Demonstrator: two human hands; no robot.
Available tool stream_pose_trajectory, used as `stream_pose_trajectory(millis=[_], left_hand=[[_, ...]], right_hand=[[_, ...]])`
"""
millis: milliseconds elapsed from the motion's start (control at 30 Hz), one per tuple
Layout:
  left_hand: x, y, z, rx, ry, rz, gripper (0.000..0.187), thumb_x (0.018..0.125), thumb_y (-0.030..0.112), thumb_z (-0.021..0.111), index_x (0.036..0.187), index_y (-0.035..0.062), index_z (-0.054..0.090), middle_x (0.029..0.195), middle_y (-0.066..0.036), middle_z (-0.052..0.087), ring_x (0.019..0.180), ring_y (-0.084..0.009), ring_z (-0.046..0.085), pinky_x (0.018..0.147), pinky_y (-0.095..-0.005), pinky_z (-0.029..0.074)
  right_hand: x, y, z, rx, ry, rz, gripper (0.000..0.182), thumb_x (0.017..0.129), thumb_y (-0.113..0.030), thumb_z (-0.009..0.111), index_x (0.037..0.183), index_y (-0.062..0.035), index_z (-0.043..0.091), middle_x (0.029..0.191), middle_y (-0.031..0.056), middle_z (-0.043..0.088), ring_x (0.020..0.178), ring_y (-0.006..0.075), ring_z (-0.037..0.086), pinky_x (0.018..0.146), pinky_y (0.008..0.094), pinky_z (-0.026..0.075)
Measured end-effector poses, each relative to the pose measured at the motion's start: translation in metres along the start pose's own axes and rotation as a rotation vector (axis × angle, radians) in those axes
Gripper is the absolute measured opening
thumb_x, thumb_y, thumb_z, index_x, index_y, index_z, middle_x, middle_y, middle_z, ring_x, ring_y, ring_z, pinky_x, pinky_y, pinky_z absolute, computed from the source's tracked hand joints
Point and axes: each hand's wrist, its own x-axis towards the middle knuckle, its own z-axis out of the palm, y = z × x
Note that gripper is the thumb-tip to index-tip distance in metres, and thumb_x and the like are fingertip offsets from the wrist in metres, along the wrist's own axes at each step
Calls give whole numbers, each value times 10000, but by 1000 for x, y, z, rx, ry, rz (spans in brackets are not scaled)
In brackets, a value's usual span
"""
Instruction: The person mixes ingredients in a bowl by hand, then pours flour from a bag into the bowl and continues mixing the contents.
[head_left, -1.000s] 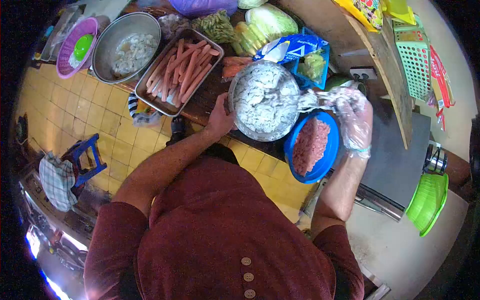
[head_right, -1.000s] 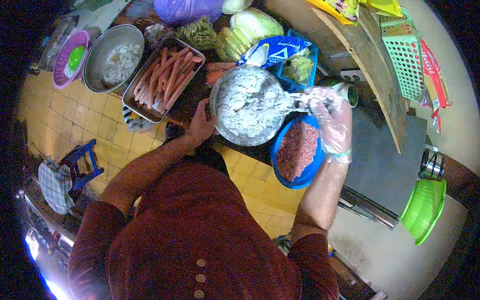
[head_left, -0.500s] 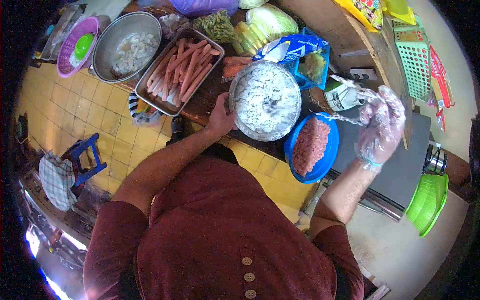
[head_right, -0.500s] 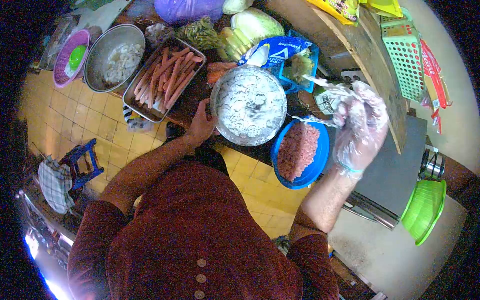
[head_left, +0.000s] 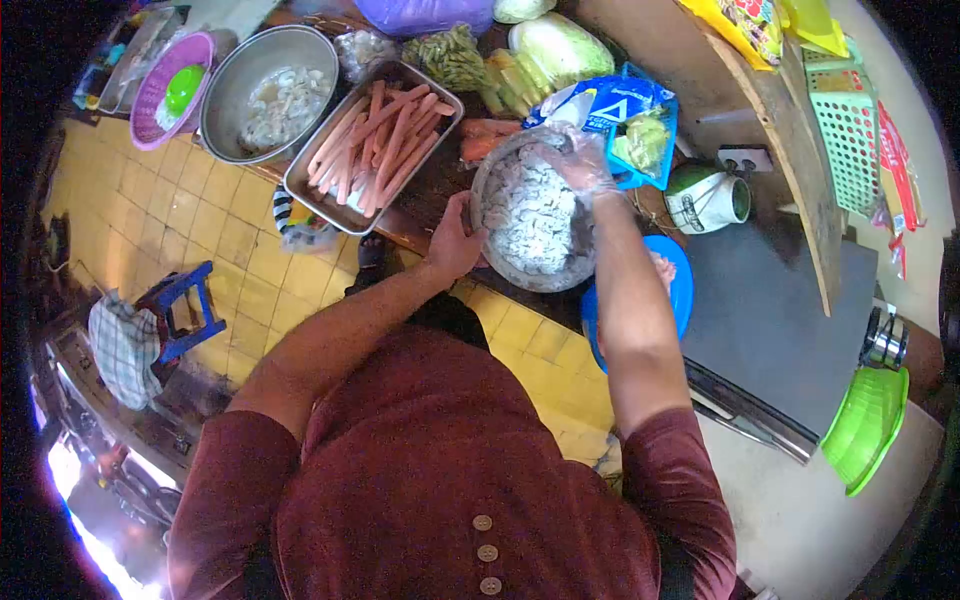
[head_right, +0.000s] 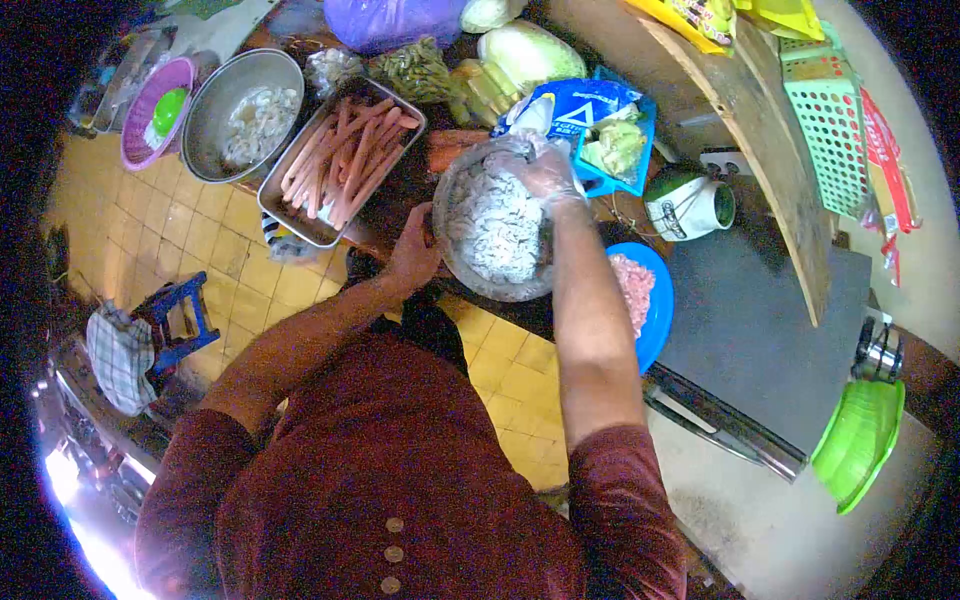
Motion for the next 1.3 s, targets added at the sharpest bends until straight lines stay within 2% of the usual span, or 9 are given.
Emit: stream_pose_trajectory(millis=[67,167,300,500,733,833,967,1100,1300], left_hand=[[-1,3,3,-36,22,-120,593,883,-17,600,1388,129,325,867,-93,561,655,-189,624,482,-343,590],[2,-9,8,-133,34,-195,588,880,-9,608,1379,138,335,889,-95,576,660,-188,626,464,-342,583],[-5,16,7,-223,11,-248,575,883,4,610,1374,136,341,874,-78,574,643,-178,616,448,-337,572],[-8,14,4,-3,9,-139,590,886,17,617,1389,139,334,844,-65,555,654,-168,607,451,-337,570],[-2,-11,7,-23,31,-202,595,860,13,642,1375,125,368,791,-43,509,679,-154,558,465,-352,582],[3,-34,9,-85,54,-86,616,847,-6,644,1378,139,368,796,-35,493,675,-157,546,482,-358,594],[-6,-1,11,-297,31,-274,620,864,-35,606,1391,164,346,825,-42,520,659,-167,583,495,-353,600],[-3,-20,14,-284,56,-217,585,888,-37,566,1388,178,349,803,-47,533,642,-178,623,493,-348,600],[-11,13,7,-108,-5,-223,570,900,-12,580,1386,171,345,837,-56,522,651,-178,607,510,-349,607]], right_hand=[[-12,-33,17,-69,-16,90,702,803,-463,738,1329,-40,545,1324,199,570,1230,351,530,1035,413,417],[-41,-23,49,-4,168,-331,777,786,-495,718,1403,-91,471,1382,199,517,1293,412,456,1099,465,341],[-93,-5,46,-350,-116,-392,575,853,-378,647,1374,-186,496,1383,200,502,1307,423,427,1124,540,267],[-89,40,-19,84,-273,-298,321,769,-87,680,1089,-83,679,1255,203,592,1237,363,519,1062,405,395],[-1,-7,38,91,-243,-74,672,839,-553,599,1319,-85,541,1295,239,575,1211,407,538,1047,456,397],[-7,-35,42,-162,-483,-128,657,780,-588,633,1306,-198,578,1327,230,558,1276,421,477,1083,519,347],[-59,-59,14,-463,-629,-315,708,741,-585,689,1267,-118,606,1381,262,495,1318,443,418,1072,537,344],[-93,-37,7,-510,-435,-254,709,687,-513,759,1271,-134,619,1511,203,361,1451,393,195,1121,639,179],[-107,2,50,-291,87,-114,564,717,-250,758,1241,-102,614,1430,288,405,1305,402,430,1069,506,364]])
